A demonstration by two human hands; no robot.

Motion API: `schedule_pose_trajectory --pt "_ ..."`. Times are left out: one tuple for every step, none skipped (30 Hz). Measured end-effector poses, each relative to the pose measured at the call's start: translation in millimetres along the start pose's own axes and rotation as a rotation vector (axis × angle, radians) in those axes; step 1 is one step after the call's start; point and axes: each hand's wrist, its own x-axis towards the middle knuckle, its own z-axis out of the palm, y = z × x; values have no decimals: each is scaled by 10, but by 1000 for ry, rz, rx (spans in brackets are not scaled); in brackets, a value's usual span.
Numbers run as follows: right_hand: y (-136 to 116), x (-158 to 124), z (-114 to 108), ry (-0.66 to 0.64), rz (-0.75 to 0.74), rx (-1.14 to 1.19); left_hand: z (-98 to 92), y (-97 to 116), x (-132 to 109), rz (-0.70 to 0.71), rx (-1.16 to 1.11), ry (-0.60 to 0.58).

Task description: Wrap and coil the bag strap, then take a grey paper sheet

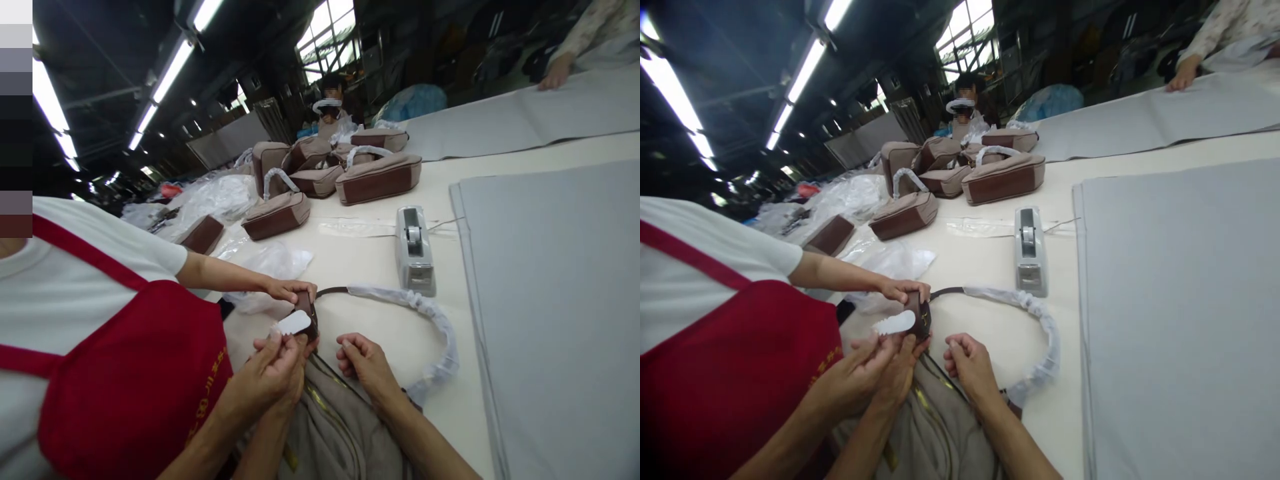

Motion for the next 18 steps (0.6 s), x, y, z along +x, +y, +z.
schedule_pose_trajectory --pt "-22 11 -6 3 -3 -8 -10 -26 6 -98 -100 -31" --pt "-46 25 -15 5 -9 -18 -19 -58 16 -26 -91 -50" --pt "-69 41 -27 9 -17 -29 -25 -97 27 194 9 -62" --pt "-89 57 -41 12 -25 -40 -28 -141 39 499 179 -60" --pt "-106 71 -55 15 -32 -50 -28 -188 48 799 387 -25" --pt "-116 83 -67 17 -36 -58 -25 -233 53 1012 607 61" --pt "-121 91 -77 18 -37 -65 -19 -271 53 1164 823 153" --pt "-119 94 -84 18 -34 -71 -13 -296 47 1255 1016 225" --pt "-113 94 -89 19 -29 -74 -7 -304 34 1301 1164 268" --pt "-104 92 -90 21 -24 -75 -2 -292 15 1317 1254 289" --pt "-93 88 -90 23 -19 -75 3 -258 -11 1313 1288 281" --pt "-82 84 -89 27 -15 -72 8 -204 -43 1289 1279 259" --pt "-71 82 -88 32 -12 -68 13 -134 -81 1260 1240 227" --pt "-62 81 -88 37 -9 -64 19 -53 -125 1233 1176 190" --pt "-54 82 -88 42 -7 -59 27 33 -173 1226 1094 166" --pt "-47 84 -90 44 -6 -54 34 117 -225 1239 1059 157" --pt "-42 88 -92 45 -6 -50 42 195 -279 1275 1155 160" --pt "-37 93 -94 43 -8 -47 48 262 -331 1318 1355 169"
